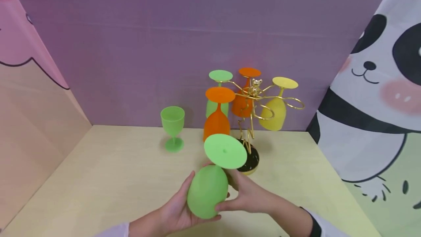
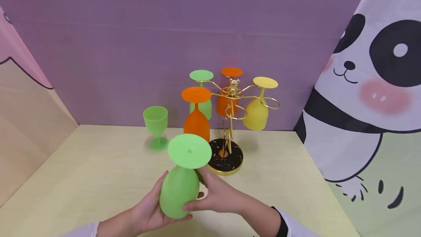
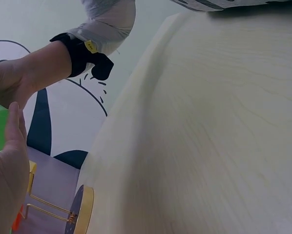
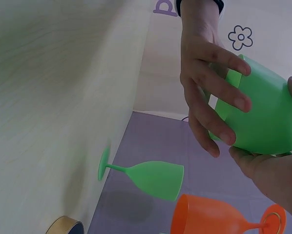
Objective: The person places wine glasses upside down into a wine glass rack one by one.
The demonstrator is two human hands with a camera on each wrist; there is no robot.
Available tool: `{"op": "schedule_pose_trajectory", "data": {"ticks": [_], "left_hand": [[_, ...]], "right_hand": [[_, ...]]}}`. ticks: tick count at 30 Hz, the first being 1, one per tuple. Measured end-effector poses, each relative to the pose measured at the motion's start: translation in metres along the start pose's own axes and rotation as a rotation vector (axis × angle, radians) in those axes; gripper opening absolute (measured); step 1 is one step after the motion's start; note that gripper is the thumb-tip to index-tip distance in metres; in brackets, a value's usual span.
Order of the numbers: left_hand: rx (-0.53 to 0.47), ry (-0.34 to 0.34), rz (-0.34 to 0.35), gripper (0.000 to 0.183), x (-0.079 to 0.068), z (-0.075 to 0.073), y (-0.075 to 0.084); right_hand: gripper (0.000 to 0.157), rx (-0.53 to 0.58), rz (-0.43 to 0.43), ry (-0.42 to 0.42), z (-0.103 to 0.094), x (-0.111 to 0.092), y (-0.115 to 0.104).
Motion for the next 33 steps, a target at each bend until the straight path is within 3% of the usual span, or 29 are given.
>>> {"op": "schedule_pose_trajectory", "data": {"ticks": [4, 33], "left_hand": [[0.001, 0.001, -0.008, 0.074, 0.0, 0.001, 0.0], [0.043, -0.046, -0.023, 0.076, 0.004, 0.01, 0.004]], "right_hand": [[0.092, 0.007, 0.037, 0.007, -0.001, 0.0, 0.003], [0.086, -0.043, 0.052, 0.037, -0.016, 0.0, -0.004]]}}
Point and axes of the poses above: each hand's wrist, its own x-axis towards the middle knuckle, its own z-axis out of the palm, y = z × x, the point moved 7 cm from there along x, towards the middle knuckle, and after that the axes turned 9 degrees about -y, right-handed, at the moved point
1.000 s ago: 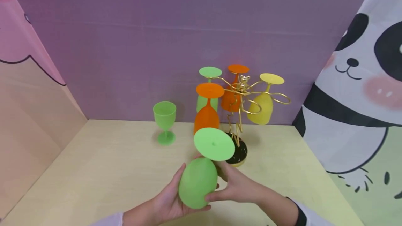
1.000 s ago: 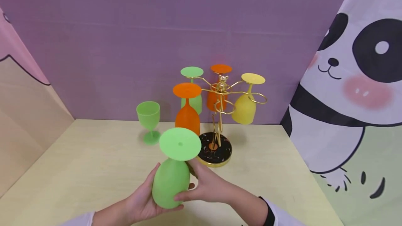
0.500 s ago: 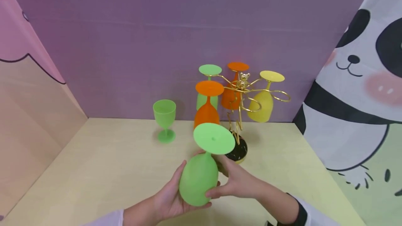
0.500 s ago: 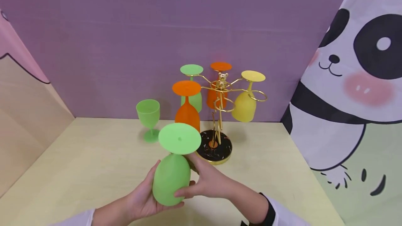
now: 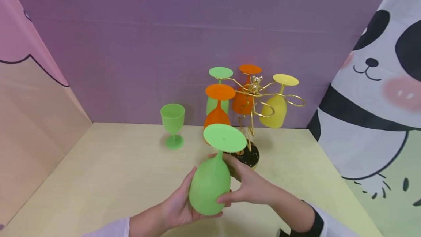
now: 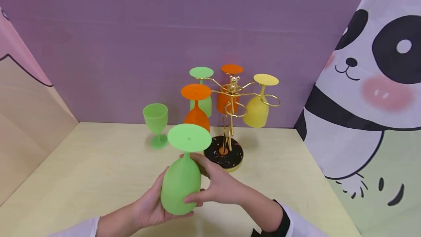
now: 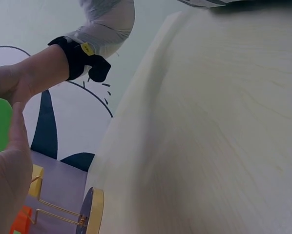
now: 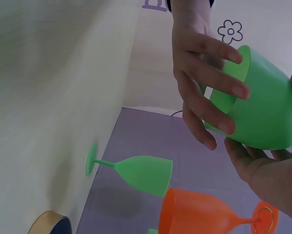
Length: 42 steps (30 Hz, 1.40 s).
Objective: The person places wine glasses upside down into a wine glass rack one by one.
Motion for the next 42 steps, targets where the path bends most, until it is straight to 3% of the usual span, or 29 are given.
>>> {"op": "schedule_pose_trajectory", "data": {"ticks": [8, 13, 18, 24, 28, 31, 33, 36, 42], "left_hand": [[0.136, 0.102, 0.03, 0.075, -0.004, -0.008, 0.017], [0.243, 0.115, 0.116, 0.073, -0.009, -0.013, 0.047], [0.403, 0.162, 0.243, 0.07, -0.019, -0.017, 0.088], [0.639, 0.335, 0.504, 0.052, -0.039, -0.03, 0.146], [0.819, 0.495, 0.697, 0.038, -0.053, -0.036, 0.179], [1.007, 0.634, 0.754, 0.034, -0.06, -0.039, 0.198], [1.139, 0.705, 0.726, 0.036, -0.061, -0.043, 0.208], [1.357, 0.791, 0.62, 0.044, -0.06, -0.05, 0.222], [1.758, 0.891, 0.3, 0.074, -0.043, -0.067, 0.238]], "right_hand": [[0.086, -0.019, -0.002, 0.047, -0.011, 0.0, -0.005], [0.088, -0.062, 0.001, 0.062, -0.021, 0.002, -0.009], [0.088, -0.05, 0.033, 0.082, -0.035, 0.003, -0.01], [0.087, -0.057, 0.056, 0.111, -0.049, 0.006, -0.01], [0.088, -0.064, 0.101, 0.143, -0.059, 0.007, -0.006], [0.091, -0.067, 0.136, 0.17, -0.066, 0.006, -0.005], [0.091, -0.08, 0.152, 0.19, -0.071, 0.007, -0.004], [0.091, -0.096, 0.176, 0.215, -0.078, 0.007, -0.004], [0.09, -0.092, 0.194, 0.227, -0.084, 0.009, -0.001]]}}
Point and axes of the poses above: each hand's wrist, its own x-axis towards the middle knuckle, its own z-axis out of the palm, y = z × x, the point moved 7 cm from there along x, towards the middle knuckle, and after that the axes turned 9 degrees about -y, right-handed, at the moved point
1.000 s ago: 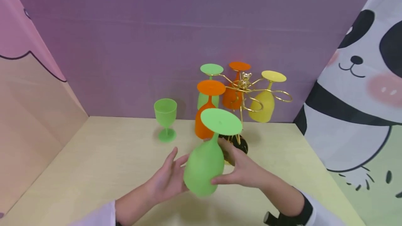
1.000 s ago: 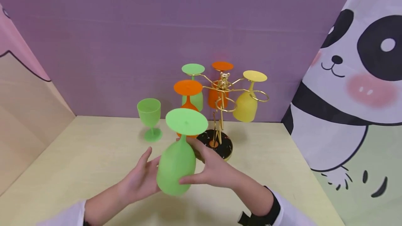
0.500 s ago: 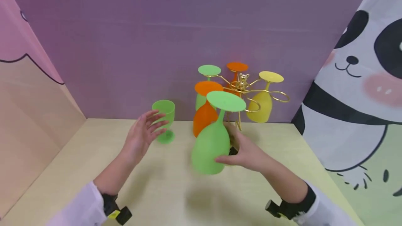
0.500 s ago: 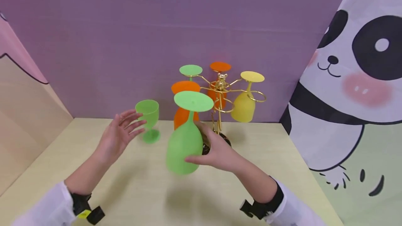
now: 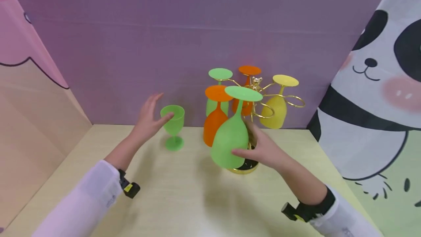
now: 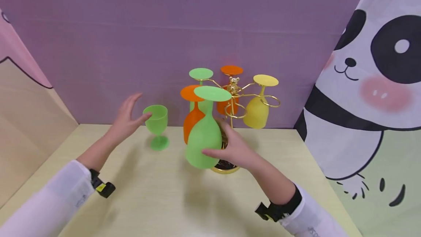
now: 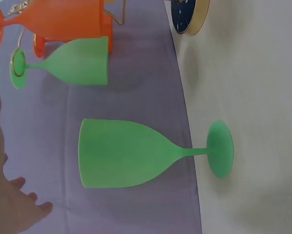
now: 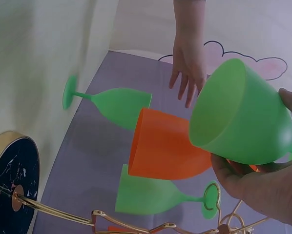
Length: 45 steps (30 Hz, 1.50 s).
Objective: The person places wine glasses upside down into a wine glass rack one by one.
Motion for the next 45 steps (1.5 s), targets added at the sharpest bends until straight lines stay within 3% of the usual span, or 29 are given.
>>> {"op": "schedule_pose_trajectory", "data": {"ticks": [6, 10, 18, 25, 30, 40, 45], "left_hand": [[0.27, -0.177, -0.105, 0.092, 0.023, 0.02, -0.01], [0.347, -0.243, -0.138, 0.098, 0.032, 0.029, -0.018], [0.366, -0.277, -0.16, 0.1, 0.036, 0.031, -0.033], [0.434, -0.331, -0.09, 0.098, 0.041, 0.039, -0.037], [0.489, -0.382, -0.08, 0.098, 0.043, 0.045, -0.039], [0.497, -0.404, -0.054, 0.095, 0.044, 0.054, -0.039], [0.55, -0.416, -0.039, 0.093, 0.044, 0.056, -0.037]], "right_hand": [[0.088, 0.004, 0.021, 0.031, -0.006, 0.002, 0.005], [0.09, -0.014, 0.091, 0.054, -0.011, 0.002, 0.01], [0.092, -0.076, 0.189, 0.057, -0.014, 0.005, 0.018], [0.093, -0.108, 0.213, 0.07, -0.018, 0.005, 0.021], [0.097, -0.117, 0.234, 0.069, -0.02, 0.002, 0.026], [0.1, -0.124, 0.193, 0.076, -0.021, -0.006, 0.032], [0.1, -0.119, 0.181, 0.08, -0.018, -0.009, 0.033]]}}
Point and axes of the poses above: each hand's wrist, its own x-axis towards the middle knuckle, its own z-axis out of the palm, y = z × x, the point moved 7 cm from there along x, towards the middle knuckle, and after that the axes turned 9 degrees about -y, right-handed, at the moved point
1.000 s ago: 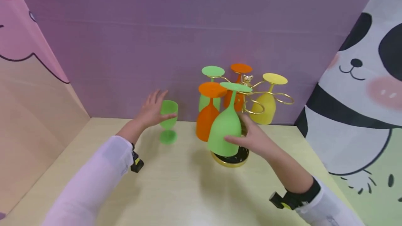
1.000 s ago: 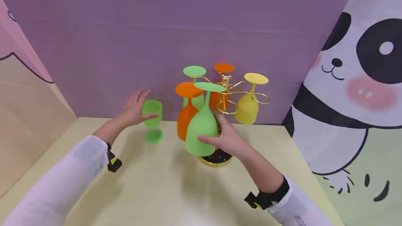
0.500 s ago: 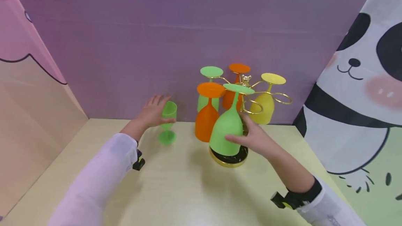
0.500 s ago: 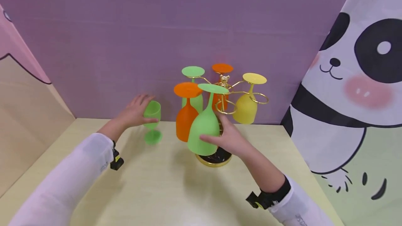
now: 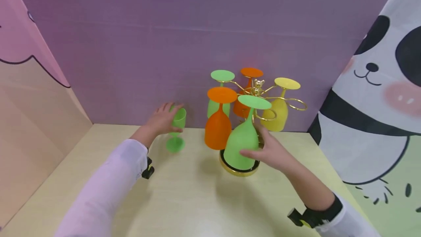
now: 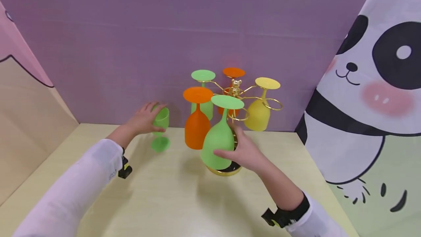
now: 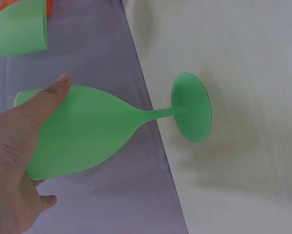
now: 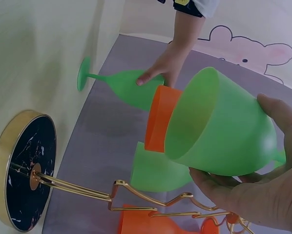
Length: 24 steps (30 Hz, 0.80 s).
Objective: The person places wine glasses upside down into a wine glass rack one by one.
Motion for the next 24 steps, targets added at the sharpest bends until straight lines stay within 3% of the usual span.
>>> {"op": "schedule_pose_trajectory", "data": {"ticks": [7, 24], "left_hand": [[0.001, -0.036, 0.015, 0.092, 0.0011, -0.0002, 0.0037], [0.018, -0.045, 0.05, 0.086, 0.0056, 0.0007, 0.0069]], "right_hand": [[0.099, -0.009, -0.007, 0.004, 0.0025, -0.0037, 0.0001], [0.1, -0.005, 0.042, 0.019, -0.0013, -0.0006, 0.006]]}}
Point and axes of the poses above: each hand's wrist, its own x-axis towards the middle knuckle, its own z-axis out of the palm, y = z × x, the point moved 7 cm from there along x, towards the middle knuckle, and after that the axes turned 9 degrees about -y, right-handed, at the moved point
